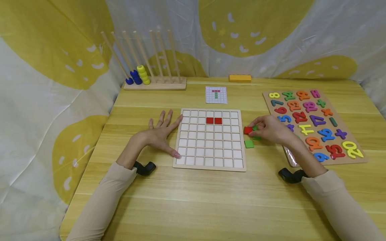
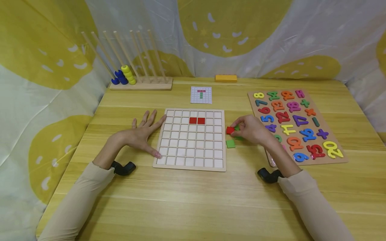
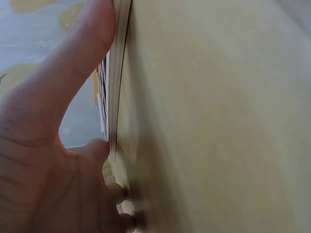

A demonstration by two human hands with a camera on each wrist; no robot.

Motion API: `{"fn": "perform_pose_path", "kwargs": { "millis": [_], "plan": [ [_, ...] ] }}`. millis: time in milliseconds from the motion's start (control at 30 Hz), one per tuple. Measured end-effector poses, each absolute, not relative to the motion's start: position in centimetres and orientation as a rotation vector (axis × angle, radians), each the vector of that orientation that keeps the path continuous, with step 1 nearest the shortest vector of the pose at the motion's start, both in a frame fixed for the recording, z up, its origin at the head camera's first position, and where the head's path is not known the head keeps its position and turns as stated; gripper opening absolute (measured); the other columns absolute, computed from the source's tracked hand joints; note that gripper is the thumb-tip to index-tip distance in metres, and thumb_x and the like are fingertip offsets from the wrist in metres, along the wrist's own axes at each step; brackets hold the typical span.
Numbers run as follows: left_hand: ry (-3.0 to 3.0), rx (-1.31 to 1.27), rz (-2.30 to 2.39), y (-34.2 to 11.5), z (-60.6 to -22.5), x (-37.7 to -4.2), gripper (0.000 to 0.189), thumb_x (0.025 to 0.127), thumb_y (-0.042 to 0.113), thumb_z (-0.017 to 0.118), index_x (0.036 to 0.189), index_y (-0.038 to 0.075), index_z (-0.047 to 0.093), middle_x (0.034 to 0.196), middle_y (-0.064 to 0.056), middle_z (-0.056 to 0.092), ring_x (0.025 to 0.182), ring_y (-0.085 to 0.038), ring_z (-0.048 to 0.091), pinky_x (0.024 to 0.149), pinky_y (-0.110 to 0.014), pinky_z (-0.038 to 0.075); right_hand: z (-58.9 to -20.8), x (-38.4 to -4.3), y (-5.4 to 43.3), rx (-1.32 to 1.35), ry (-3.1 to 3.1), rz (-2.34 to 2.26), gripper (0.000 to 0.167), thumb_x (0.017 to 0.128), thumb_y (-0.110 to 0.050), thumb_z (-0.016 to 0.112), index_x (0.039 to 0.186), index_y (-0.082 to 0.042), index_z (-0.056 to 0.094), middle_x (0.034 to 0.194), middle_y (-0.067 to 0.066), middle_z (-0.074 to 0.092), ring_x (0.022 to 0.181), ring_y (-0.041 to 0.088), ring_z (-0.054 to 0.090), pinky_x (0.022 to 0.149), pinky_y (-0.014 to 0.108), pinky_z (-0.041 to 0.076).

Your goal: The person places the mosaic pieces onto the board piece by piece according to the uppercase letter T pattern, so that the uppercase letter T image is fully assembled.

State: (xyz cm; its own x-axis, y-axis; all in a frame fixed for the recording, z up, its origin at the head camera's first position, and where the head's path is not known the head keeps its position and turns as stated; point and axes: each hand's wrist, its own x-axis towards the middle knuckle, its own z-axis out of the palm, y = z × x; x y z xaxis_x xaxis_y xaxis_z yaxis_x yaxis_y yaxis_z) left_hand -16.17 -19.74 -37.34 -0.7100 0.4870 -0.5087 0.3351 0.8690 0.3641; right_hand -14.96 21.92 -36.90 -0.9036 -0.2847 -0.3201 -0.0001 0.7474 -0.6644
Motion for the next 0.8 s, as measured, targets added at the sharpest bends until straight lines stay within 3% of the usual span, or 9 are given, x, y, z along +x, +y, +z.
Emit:
{"fn": "perform_pose_path", "kwargs": {
  "millis": [333,800],
  "plan": [
    [2.424,0.598,0.322,-19.7,-37.3,-16.2,0.144,0.071,0.068,0.085,0.165,0.029,-0.017,0.166,-0.015,-0.037,0.152,-0.041,-0.037,0.114,-0.079,-0.018,-36.1,-15.9,20.6,-0.229,2.577,-0.981,0.029,0.094,-0.022,0.078,0.116,-0.003,0.073,0.059,-0.005,0.026,0.055,0.011,0.022,0.054,0.030,0.024],
    [2.426,0.604,0.345,-19.6,-37.2,-16.0,0.145,0.071,0.066,0.087,0.165,0.028,-0.016,0.166,-0.016,-0.038,0.152,-0.041,-0.038,0.115,-0.079,-0.018,-35.5,-19.2,11.9,-0.341,2.516,-1.063,0.027,0.088,-0.014,0.083,0.111,-0.001,0.076,0.053,-0.005,0.028,0.052,0.011,0.023,0.054,0.026,0.024]
  ]
}}
